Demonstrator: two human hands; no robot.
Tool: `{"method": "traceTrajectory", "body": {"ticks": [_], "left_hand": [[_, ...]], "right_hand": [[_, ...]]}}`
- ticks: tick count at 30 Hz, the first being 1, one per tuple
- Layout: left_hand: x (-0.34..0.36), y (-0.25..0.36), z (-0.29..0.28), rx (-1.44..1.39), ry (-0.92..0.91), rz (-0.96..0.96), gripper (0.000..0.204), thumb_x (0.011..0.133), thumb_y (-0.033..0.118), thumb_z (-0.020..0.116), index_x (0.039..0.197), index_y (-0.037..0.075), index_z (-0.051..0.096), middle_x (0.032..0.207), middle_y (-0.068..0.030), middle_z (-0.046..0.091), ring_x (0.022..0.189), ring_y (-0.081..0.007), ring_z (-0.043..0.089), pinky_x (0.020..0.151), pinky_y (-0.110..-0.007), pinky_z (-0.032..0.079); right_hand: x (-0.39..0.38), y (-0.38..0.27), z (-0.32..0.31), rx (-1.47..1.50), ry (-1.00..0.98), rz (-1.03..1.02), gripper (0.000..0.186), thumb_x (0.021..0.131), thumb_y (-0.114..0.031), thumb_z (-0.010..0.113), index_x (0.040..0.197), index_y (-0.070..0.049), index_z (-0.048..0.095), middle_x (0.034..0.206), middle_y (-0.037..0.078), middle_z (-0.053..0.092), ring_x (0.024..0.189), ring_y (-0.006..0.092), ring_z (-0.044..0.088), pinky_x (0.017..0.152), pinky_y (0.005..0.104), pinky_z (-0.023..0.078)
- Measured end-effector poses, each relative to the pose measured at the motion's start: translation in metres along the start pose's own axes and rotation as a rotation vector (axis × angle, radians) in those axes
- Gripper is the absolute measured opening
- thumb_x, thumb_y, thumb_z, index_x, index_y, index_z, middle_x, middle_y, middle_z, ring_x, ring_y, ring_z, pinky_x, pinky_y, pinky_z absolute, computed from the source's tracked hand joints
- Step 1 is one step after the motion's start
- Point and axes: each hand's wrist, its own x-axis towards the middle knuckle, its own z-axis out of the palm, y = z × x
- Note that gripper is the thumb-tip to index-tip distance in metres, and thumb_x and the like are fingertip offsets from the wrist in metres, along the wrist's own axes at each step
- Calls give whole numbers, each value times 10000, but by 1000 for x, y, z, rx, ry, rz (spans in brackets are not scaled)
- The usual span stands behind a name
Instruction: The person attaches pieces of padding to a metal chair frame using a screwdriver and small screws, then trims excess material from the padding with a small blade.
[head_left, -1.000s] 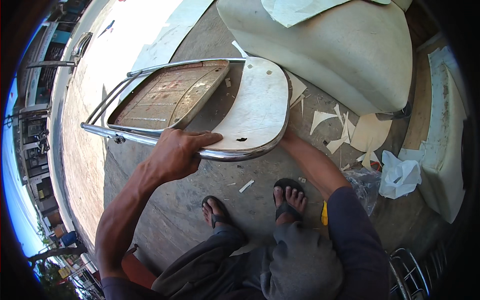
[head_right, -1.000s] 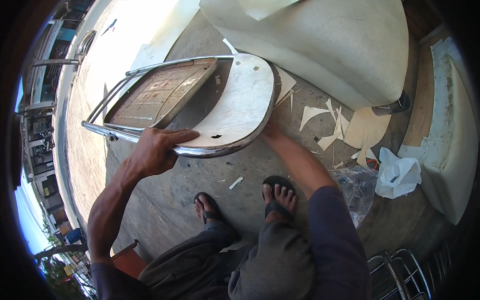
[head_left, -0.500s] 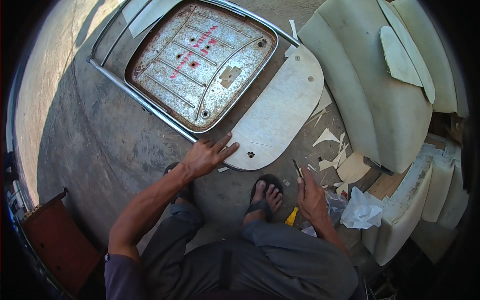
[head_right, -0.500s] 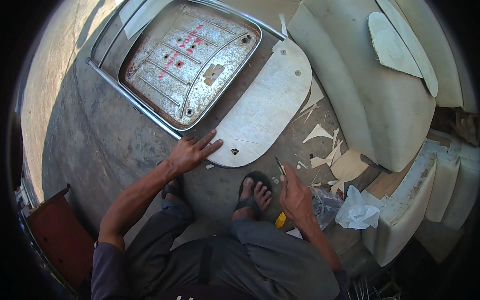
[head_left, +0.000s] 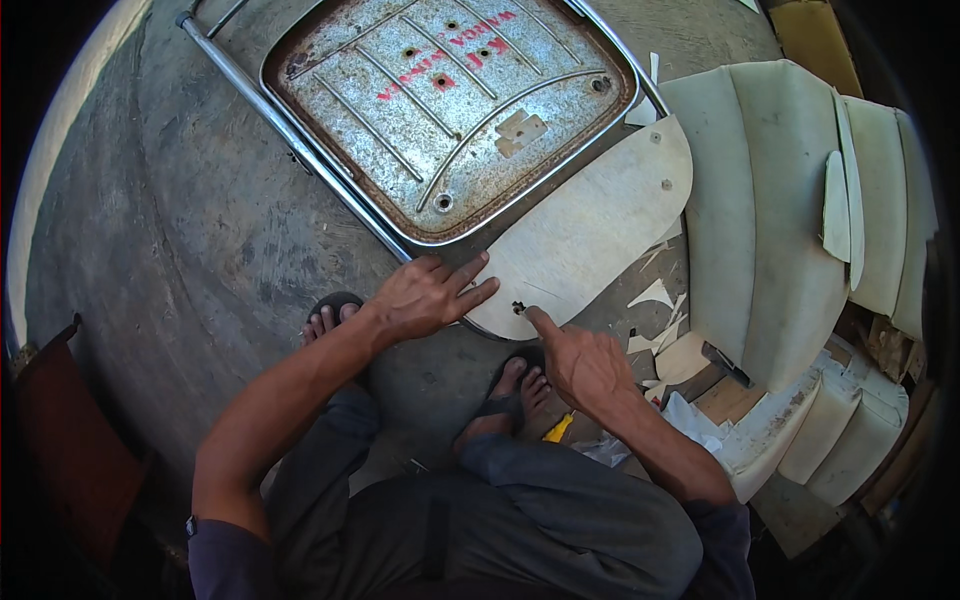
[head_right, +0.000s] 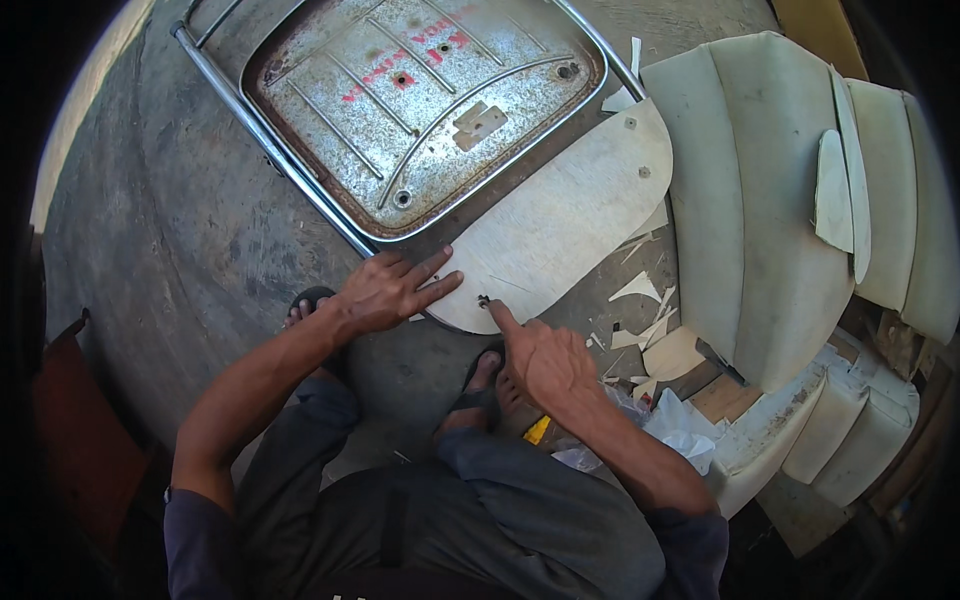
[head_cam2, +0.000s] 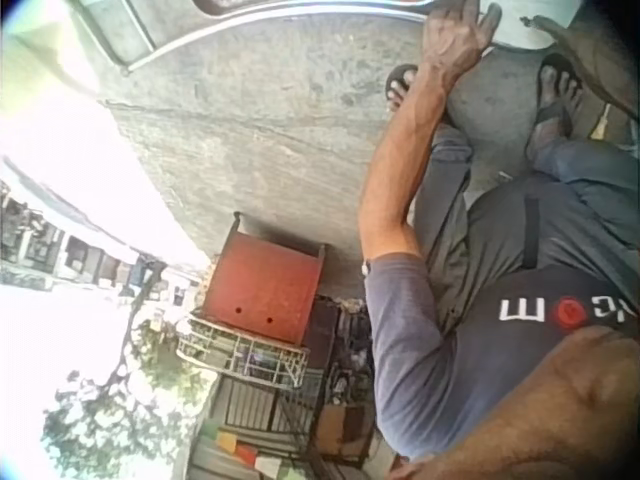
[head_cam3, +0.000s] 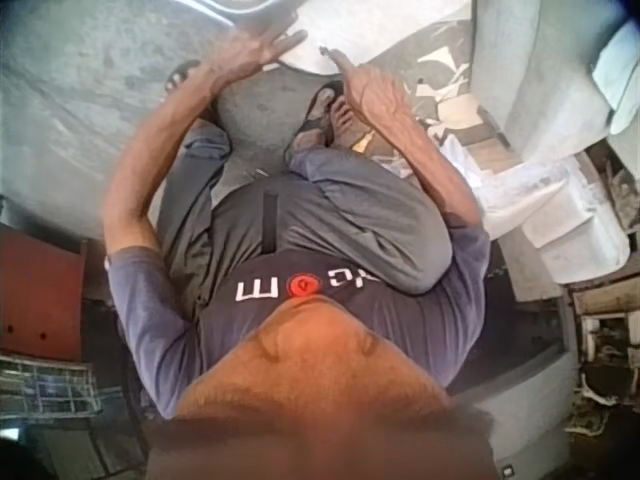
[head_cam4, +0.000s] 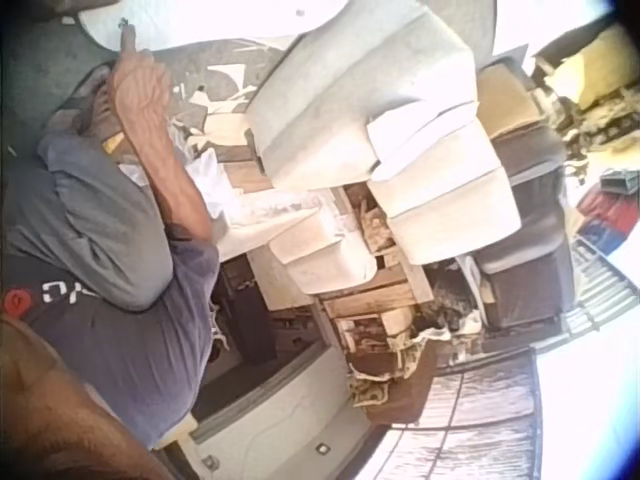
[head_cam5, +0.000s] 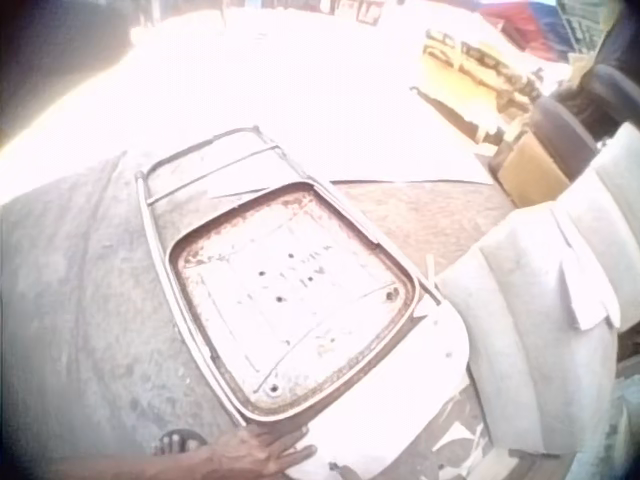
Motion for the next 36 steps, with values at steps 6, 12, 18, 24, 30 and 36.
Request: {"method": "traceTrajectory", "body": {"ticks": [6,12,18,24,30,36], "left_hand": [[1,4,-6,-58,-69,-34,518,907,135,593,1423,177,610,1484,-195,583,805,-198,727,714,-321,575],[2,3,-8,-54,-73,-30,511,904,134,596,1414,170,618,1486,-199,580,812,-199,728,725,-322,579],[3,3,-9,-77,-103,-40,503,910,131,589,1412,164,616,1491,-203,573,882,-227,742,769,-334,594],[3,1,-9,-73,-73,-32,497,907,132,589,1401,163,622,1487,-203,574,984,-258,747,820,-338,603],[6,-2,-13,-89,-142,-49,488,919,130,585,1403,171,623,1486,-192,577,1029,-265,745,844,-348,608],[4,4,-9,-79,-65,-54,481,915,126,589,1392,170,629,1479,-194,583,915,-245,744,787,-345,605]], "right_hand": [[4,-6,3,-26,10,30,488,968,-146,520,1454,-104,500,833,250,714,756,484,699,676,590,536],[7,-10,3,-72,30,7,487,966,-146,519,1451,-98,517,786,254,703,730,484,698,667,583,544],[11,-16,-16,-132,-91,-18,494,965,-188,552,1443,-65,536,878,253,719,795,447,726,722,540,576],[10,-10,-9,-200,50,-130,456,944,-130,547,1396,-82,575,751,250,699,717,445,715,669,535,570],[18,-20,-13,-354,-35,-164,497,919,-115,585,1414,-80,589,823,214,727,749,409,736,679,496,593],[16,-3,-32,22,-2,-2,364,967,-126,557,1311,-103,672,832,309,694,839,490,696,760,534,570]]}}
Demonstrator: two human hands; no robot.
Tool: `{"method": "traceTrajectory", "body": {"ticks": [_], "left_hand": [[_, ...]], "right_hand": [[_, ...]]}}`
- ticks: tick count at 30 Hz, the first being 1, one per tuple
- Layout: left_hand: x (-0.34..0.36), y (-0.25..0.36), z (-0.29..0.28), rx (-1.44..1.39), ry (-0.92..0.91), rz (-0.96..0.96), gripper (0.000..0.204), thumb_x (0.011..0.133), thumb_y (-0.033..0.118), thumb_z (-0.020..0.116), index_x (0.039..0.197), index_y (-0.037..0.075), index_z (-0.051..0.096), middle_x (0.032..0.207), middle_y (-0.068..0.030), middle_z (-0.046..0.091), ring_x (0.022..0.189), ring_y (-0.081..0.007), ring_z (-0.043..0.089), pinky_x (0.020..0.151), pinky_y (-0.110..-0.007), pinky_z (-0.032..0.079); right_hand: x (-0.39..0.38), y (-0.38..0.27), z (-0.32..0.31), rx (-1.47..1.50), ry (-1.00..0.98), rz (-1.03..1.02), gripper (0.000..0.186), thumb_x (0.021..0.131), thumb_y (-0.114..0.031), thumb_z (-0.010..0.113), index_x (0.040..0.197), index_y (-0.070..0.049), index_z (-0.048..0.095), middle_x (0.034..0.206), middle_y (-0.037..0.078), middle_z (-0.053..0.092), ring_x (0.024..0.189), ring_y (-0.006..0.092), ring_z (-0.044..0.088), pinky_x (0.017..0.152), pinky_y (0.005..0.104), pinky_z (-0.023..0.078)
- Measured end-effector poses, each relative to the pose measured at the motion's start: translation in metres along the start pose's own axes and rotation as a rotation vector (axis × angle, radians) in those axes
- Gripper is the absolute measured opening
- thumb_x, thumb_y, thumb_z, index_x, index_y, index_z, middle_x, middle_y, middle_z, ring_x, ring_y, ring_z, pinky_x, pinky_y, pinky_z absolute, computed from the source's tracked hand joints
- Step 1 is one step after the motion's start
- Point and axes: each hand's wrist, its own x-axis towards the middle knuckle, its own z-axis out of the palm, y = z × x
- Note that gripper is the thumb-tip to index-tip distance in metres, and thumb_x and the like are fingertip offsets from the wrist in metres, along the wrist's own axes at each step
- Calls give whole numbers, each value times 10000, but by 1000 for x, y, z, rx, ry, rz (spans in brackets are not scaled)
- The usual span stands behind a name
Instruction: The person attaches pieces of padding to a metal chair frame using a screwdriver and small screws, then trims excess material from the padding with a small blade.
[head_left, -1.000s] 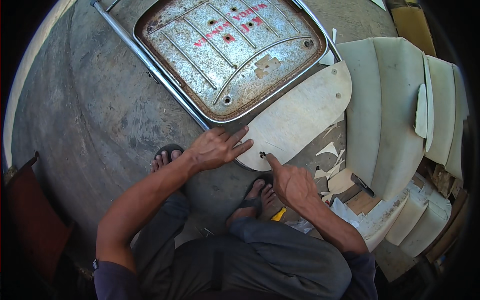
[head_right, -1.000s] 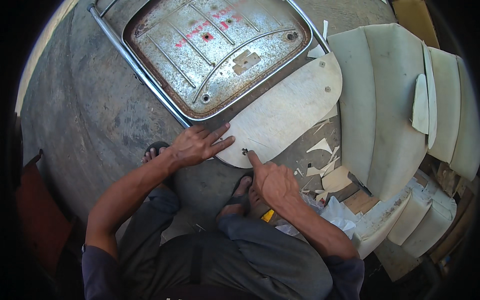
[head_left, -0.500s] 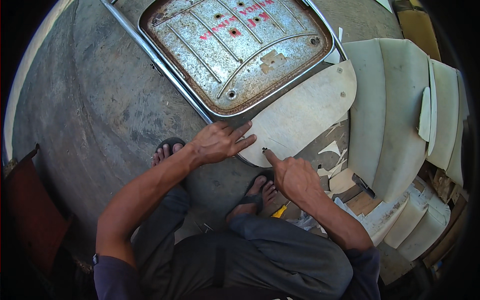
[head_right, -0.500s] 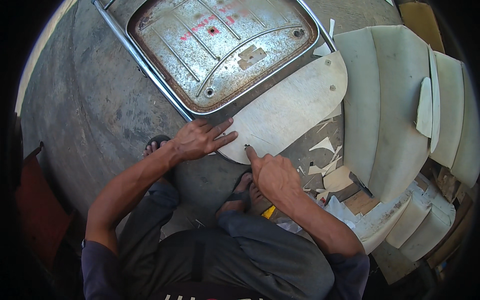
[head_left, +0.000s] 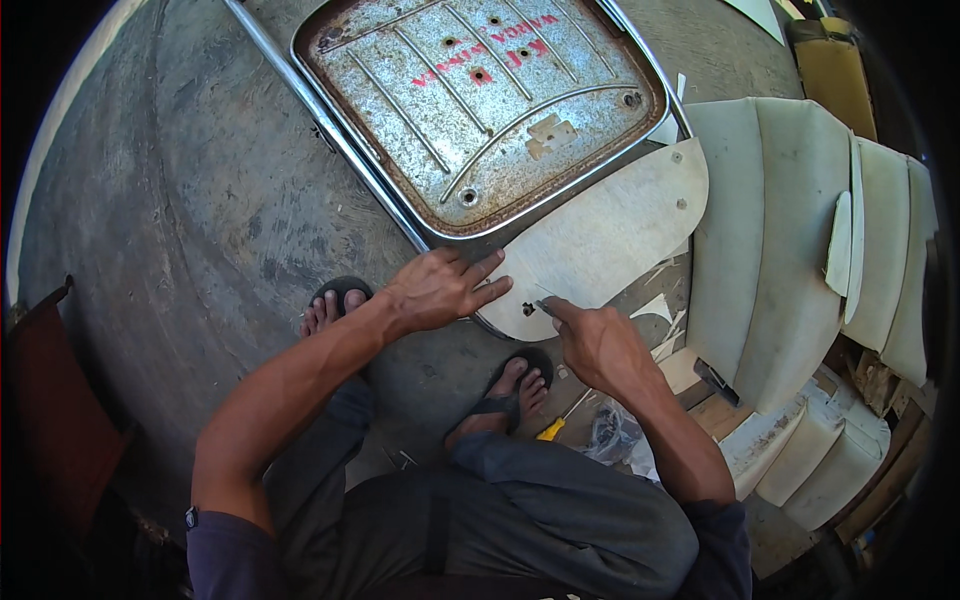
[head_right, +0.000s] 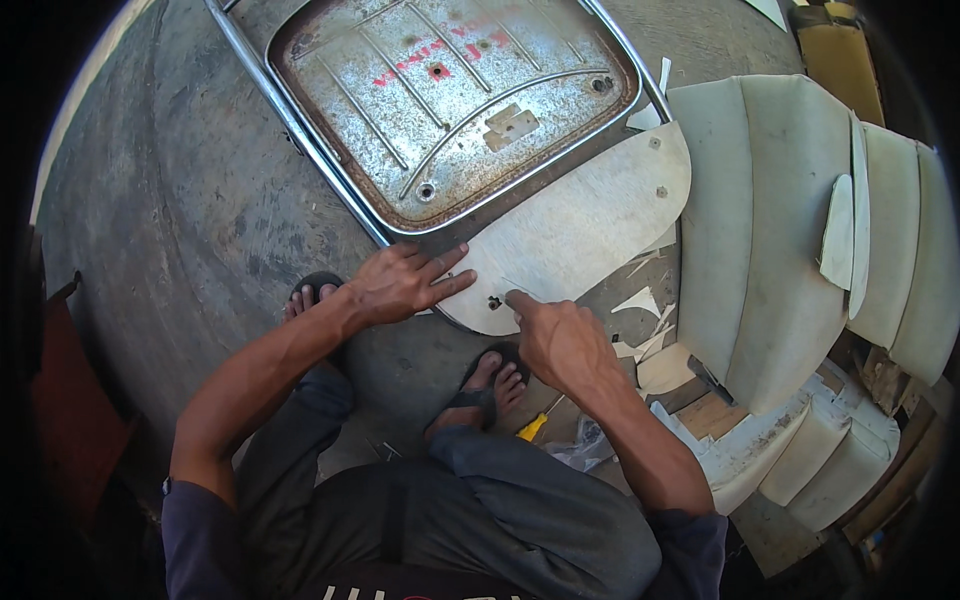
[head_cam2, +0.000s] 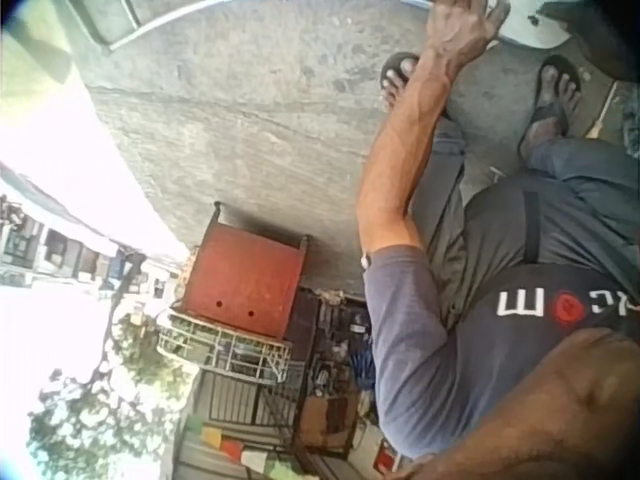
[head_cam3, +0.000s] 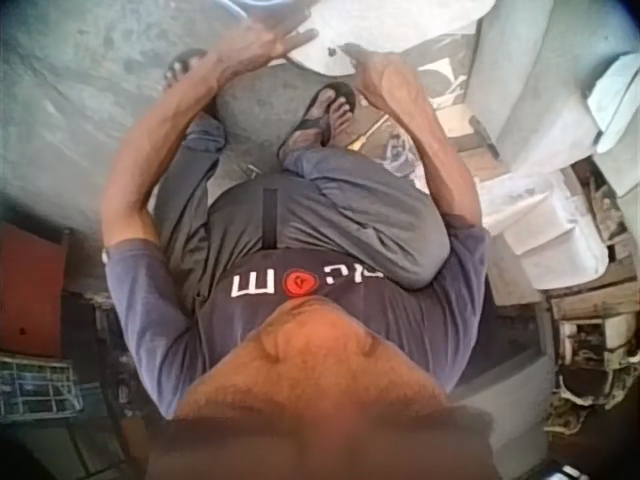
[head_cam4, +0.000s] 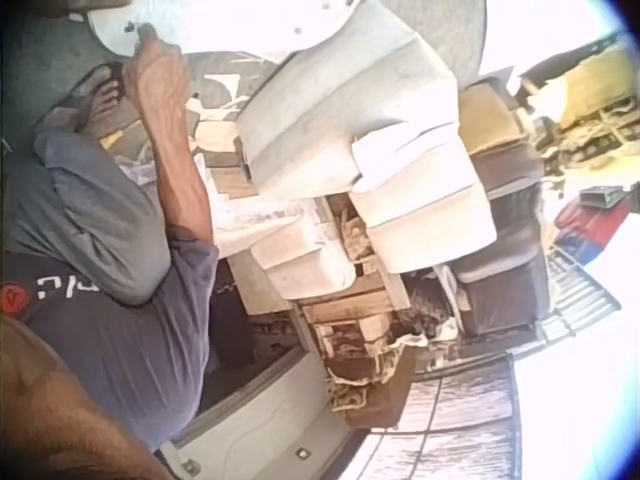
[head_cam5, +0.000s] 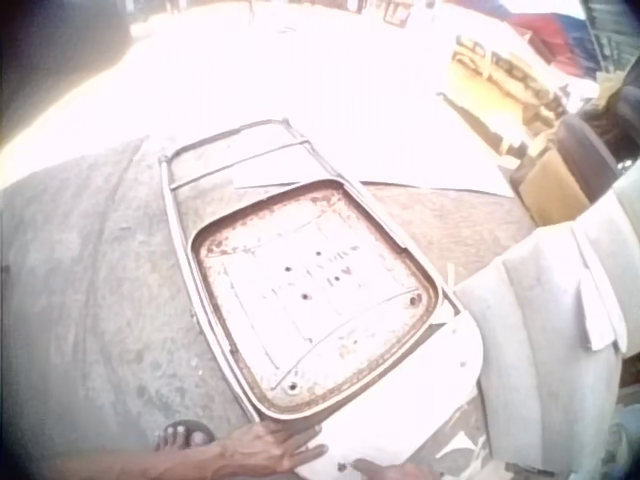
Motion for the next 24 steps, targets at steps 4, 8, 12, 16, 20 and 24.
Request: {"method": "traceTrajectory", "body": {"ticks": [4,8,12,16,20,24], "left_hand": [[-4,-1,3,25,19,20,585,869,138,628,1451,185,590,1479,-196,586,780,-194,728,693,-316,586],[-3,-6,2,-7,-3,61,661,840,139,648,1494,164,556,1474,-228,580,704,-188,724,651,-315,579],[1,-13,1,-22,-52,113,661,840,127,641,1494,126,551,1457,-278,572,699,-206,733,650,-330,584],[5,-10,11,-31,-42,147,601,875,123,603,1474,86,565,1444,-316,563,696,-232,740,651,-345,589],[6,-14,9,-30,-59,172,559,903,136,576,1454,45,576,1435,-340,560,681,-259,738,639,-350,593],[5,-14,12,-55,-25,188,567,892,137,582,1445,10,579,1408,-357,573,705,-267,755,597,-340,599]], "right_hand": [[-2,2,8,20,45,90,320,995,-182,544,1272,-107,684,882,289,713,880,488,699,789,540,559],[-1,-12,13,-25,64,194,307,1008,-230,522,1230,-105,693,845,293,710,865,477,709,774,542,560],[4,-22,13,-53,66,238,271,988,-222,526,1139,-87,706,808,279,712,814,455,725,738,533,570],[6,-32,27,-168,98,267,216,936,-169,554,1048,-63,705,774,248,719,759,429,736,686,515,574],[15,-43,30,-205,74,349,232,927,-155,537,1048,-49,705,834,247,734,785,415,744,699,511,572],[23,-57,33,-274,32,425,295,983,-188,474,1009,-31,722,922,248,745,841,401,747,749,483,592]]}}
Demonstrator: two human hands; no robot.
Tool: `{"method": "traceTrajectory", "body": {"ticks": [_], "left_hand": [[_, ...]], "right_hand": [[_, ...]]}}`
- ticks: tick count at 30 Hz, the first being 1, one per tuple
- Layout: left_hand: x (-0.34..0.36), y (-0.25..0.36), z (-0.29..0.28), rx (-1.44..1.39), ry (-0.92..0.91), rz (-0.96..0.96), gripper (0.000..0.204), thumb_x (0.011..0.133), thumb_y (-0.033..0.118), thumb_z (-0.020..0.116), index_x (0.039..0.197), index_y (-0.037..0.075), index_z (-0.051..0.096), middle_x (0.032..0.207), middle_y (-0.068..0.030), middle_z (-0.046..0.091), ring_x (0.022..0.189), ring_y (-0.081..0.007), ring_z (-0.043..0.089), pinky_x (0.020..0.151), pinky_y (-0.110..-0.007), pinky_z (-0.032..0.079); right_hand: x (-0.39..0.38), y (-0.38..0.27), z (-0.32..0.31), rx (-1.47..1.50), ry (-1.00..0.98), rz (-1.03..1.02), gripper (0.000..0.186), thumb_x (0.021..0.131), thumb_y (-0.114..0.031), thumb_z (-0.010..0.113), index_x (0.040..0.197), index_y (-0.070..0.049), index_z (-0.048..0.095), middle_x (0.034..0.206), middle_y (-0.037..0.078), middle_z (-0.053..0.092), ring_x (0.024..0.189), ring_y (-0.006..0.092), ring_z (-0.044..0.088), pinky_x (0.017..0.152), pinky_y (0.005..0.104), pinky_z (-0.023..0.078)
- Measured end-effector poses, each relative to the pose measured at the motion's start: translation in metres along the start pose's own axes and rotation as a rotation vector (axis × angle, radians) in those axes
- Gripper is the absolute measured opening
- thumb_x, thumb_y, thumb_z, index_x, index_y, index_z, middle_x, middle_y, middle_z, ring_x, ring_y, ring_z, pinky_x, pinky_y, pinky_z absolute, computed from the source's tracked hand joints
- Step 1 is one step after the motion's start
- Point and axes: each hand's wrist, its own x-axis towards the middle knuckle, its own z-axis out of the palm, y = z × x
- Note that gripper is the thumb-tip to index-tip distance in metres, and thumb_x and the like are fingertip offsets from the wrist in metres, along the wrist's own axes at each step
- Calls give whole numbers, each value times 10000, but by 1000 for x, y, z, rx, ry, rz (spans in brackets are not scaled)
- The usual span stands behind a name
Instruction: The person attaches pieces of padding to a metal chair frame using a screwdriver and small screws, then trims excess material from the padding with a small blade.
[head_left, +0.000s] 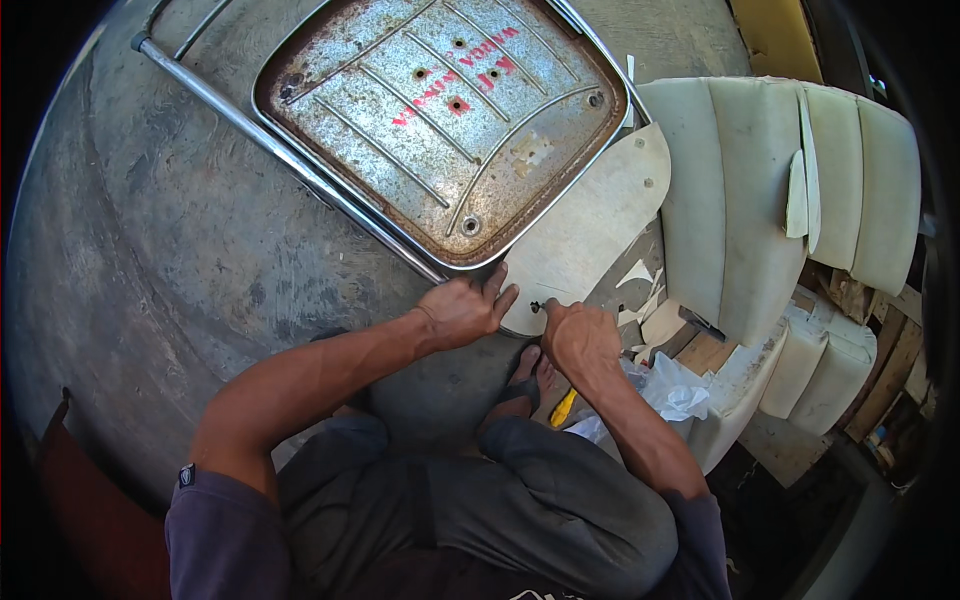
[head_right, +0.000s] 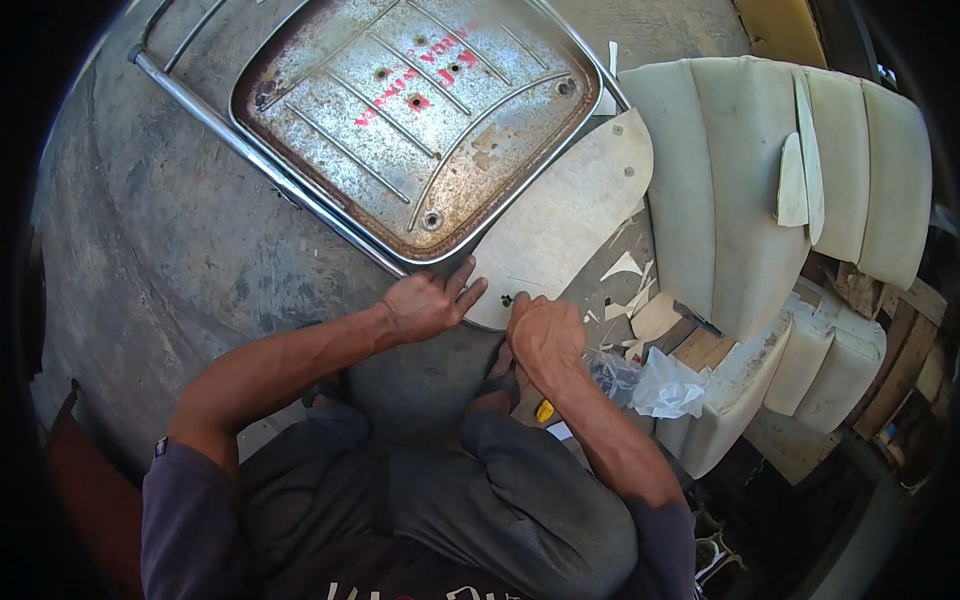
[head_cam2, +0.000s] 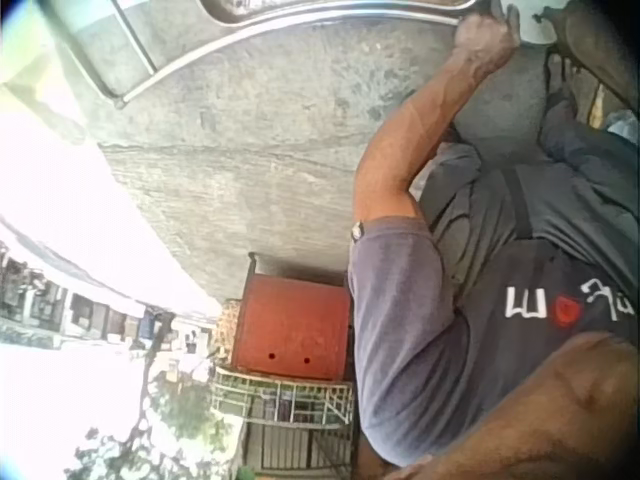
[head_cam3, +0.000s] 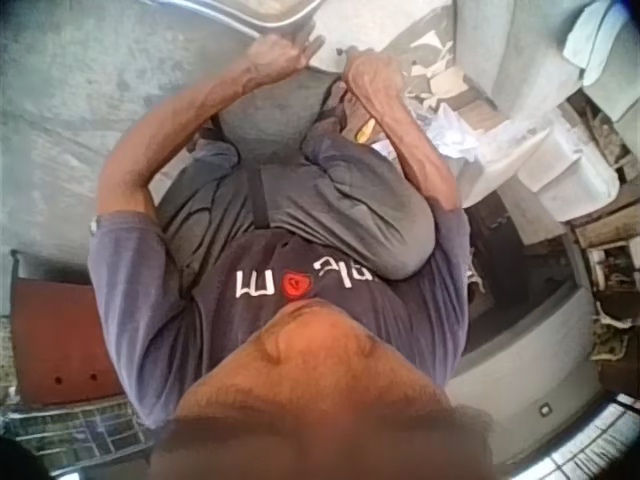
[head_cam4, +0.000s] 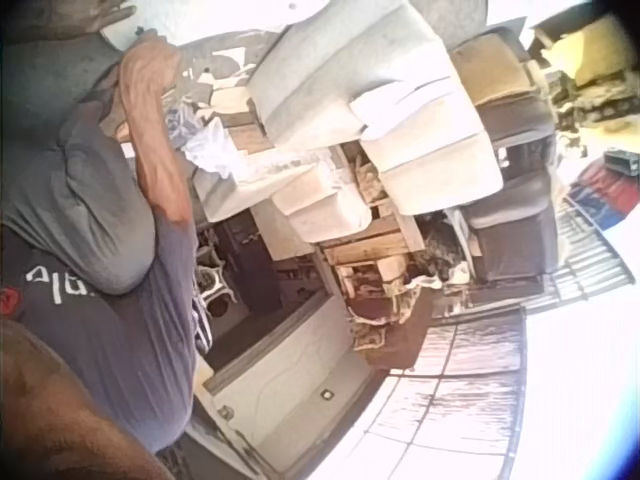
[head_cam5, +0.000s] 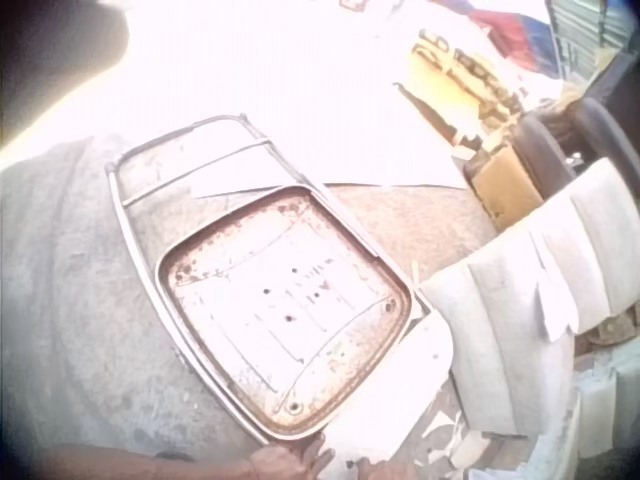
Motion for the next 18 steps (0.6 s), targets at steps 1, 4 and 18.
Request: {"method": "traceTrajectory", "body": {"ticks": [1,4,18], "left_hand": [[0,-1,3,2,2,-1,564,890,135,583,1438,5,584,1402,-363,575,704,-268,757,588,-339,599],[-1,-2,0,-3,7,8,553,882,132,587,1416,-8,601,1386,-380,577,693,-265,758,566,-335,600],[3,1,12,13,53,11,533,864,130,597,1368,-38,632,1363,-420,567,638,-238,741,516,-314,589]], "right_hand": [[2,-3,-3,-11,-14,5,332,1006,-200,449,987,-22,729,944,247,746,860,394,748,767,470,601],[4,-5,-9,-16,-67,-6,263,925,-186,543,1031,-44,737,949,253,747,859,425,746,801,503,581],[37,7,-19,191,-466,151,368,899,-194,587,1158,15,743,1088,276,728,988,395,729,827,477,579]]}}
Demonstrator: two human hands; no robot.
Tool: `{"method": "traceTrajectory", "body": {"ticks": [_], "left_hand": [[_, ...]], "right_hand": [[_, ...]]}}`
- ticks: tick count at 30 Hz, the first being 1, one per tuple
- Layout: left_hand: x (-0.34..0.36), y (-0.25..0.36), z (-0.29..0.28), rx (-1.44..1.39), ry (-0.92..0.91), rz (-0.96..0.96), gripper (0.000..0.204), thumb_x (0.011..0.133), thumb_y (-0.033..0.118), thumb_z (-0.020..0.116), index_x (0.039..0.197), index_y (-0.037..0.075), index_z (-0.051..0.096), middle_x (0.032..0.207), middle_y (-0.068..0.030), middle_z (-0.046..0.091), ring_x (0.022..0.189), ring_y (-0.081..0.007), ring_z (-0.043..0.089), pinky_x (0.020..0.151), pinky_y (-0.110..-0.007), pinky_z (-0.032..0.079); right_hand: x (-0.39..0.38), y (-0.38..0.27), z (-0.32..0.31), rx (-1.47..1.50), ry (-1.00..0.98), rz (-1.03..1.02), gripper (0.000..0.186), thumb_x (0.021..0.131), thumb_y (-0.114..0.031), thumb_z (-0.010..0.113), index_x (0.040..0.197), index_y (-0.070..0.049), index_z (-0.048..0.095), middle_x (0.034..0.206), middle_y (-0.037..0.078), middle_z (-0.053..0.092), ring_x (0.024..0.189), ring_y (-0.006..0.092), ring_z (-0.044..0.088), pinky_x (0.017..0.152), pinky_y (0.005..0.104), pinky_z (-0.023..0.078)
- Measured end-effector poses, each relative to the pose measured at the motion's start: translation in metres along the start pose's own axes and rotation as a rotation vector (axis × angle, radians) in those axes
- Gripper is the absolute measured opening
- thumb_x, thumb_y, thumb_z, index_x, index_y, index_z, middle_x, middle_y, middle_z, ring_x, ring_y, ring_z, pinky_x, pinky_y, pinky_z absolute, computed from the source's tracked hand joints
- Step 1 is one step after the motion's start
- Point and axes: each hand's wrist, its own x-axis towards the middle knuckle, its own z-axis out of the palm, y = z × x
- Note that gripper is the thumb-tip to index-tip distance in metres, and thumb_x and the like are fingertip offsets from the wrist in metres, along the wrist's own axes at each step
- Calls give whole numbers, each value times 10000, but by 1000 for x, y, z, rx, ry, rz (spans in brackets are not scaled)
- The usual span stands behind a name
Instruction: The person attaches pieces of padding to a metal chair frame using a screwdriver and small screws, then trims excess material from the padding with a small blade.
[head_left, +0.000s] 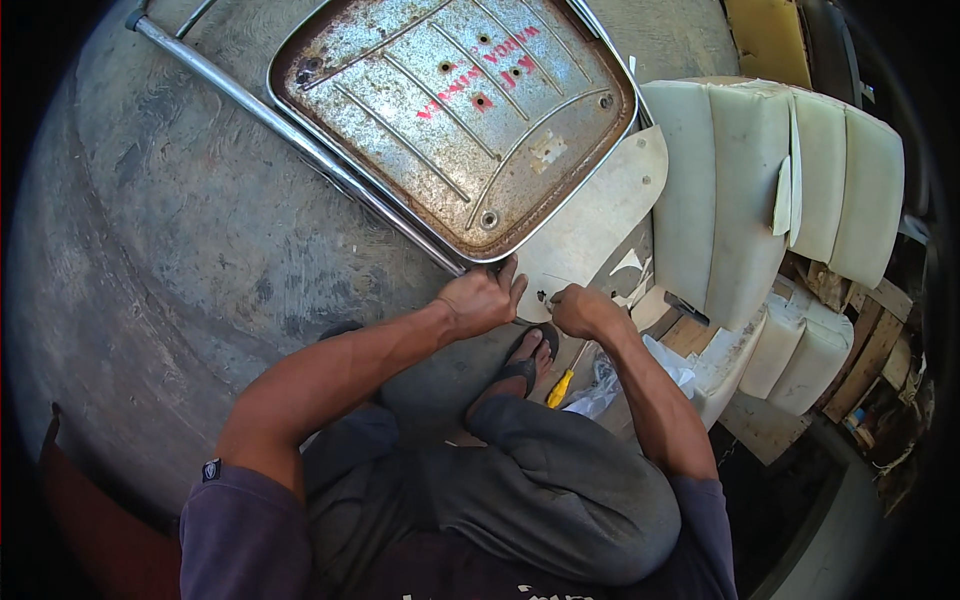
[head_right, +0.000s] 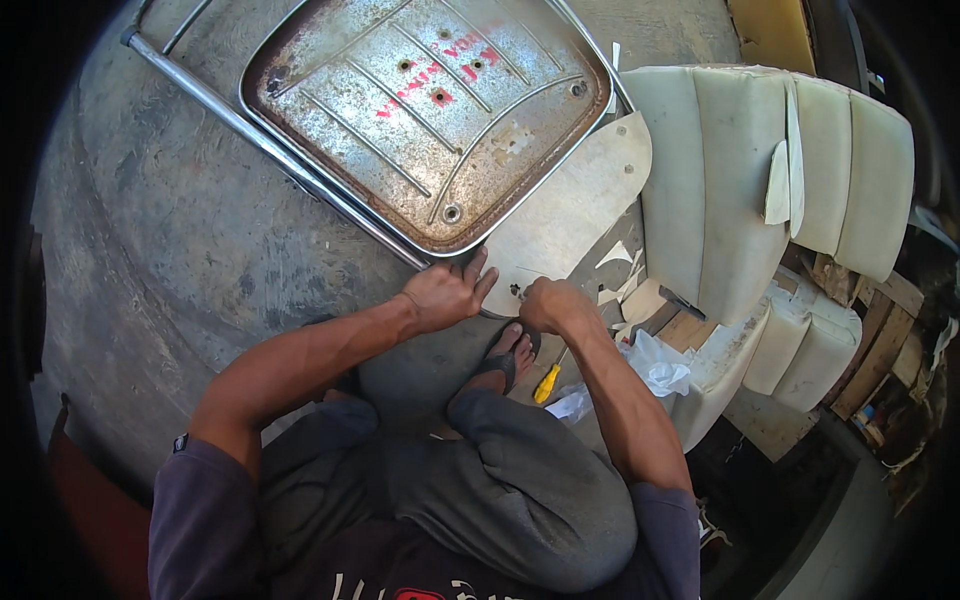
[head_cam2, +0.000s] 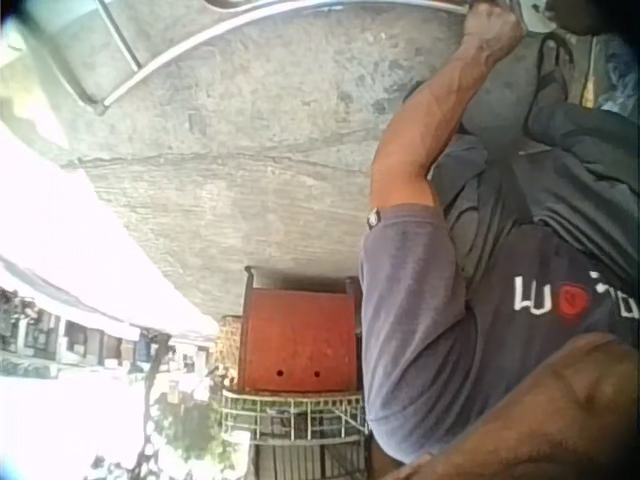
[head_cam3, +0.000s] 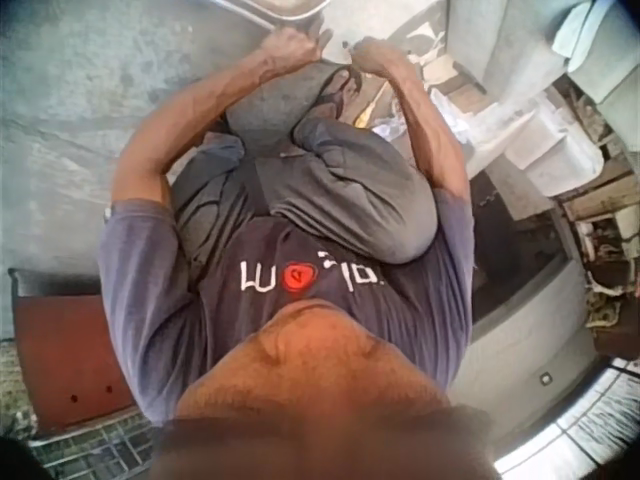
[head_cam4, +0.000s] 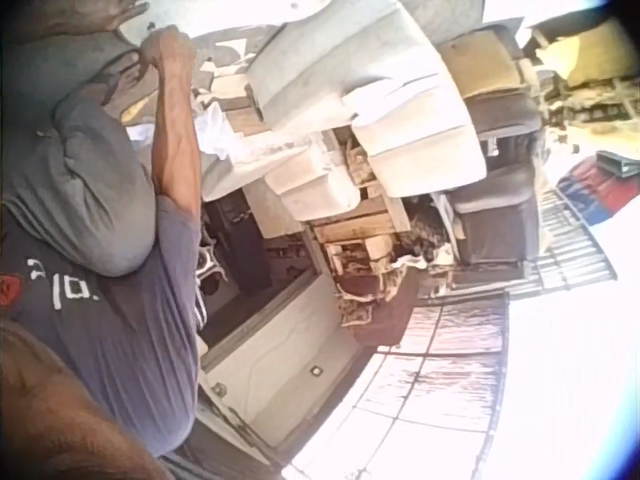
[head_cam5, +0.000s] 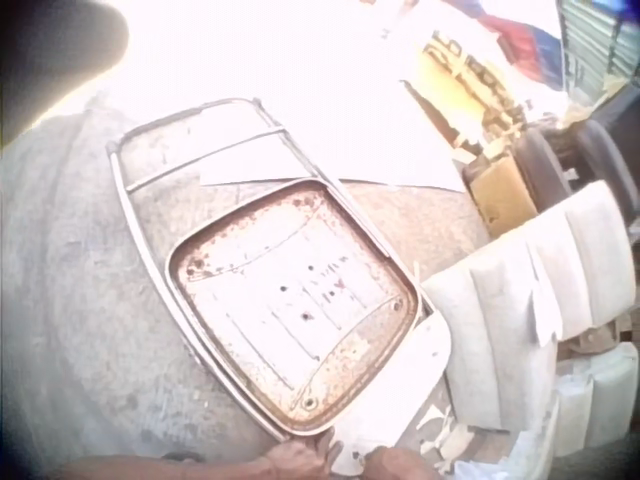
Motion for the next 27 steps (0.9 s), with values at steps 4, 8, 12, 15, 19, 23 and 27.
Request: {"method": "traceTrajectory", "body": {"ticks": [4,8,12,15,19,23,27], "left_hand": [[0,-1,-1,26,30,23,533,861,130,599,1363,-45,632,1357,-420,572,646,-251,743,527,-323,592],[-3,-3,-2,-41,8,-9,538,858,128,603,1365,-52,624,1355,-410,579,669,-274,748,559,-332,600],[-2,-4,-6,3,-14,23,560,865,121,601,1400,-42,598,1378,-398,570,755,-281,757,645,-335,614],[-2,-5,-12,-32,-95,13,557,868,112,599,1412,-11,604,1412,-382,553,834,-288,756,727,-341,616],[-4,-5,-14,17,5,15,566,860,114,605,1420,31,615,1407,-355,575,797,-266,756,706,-331,610],[-3,-8,-18,21,54,38,588,846,99,599,1432,50,605,1406,-331,590,724,-236,752,654,-324,601],[-4,-9,-18,53,10,30,619,831,92,605,1450,84,600,1406,-311,603,656,-189,727,613,-299,583]], "right_hand": [[8,25,-9,512,-330,205,379,967,-307,584,1210,-58,733,720,100,624,513,198,575,458,370,434],[-39,8,-22,1178,-310,50,365,1060,-299,518,1347,-137,675,580,-61,324,411,64,269,383,268,188],[-46,18,8,619,317,-17,355,1030,-304,528,1285,-131,704,724,163,680,540,268,657,577,411,515],[-46,31,30,273,517,-129,335,988,-295,570,1262,-169,715,966,196,753,896,412,724,782,509,564],[-43,41,48,316,627,-252,313,971,-268,636,1256,-184,733,933,158,760,852,395,729,774,488,568],[-45,33,49,259,572,-289,332,961,-271,648,1270,-185,733,860,163,741,799,371,724,747,483,567],[-20,78,81,924,656,-174,391,950,-249,642,1332,-191,698,860,200,730,809,393,717,755,500,557]]}}
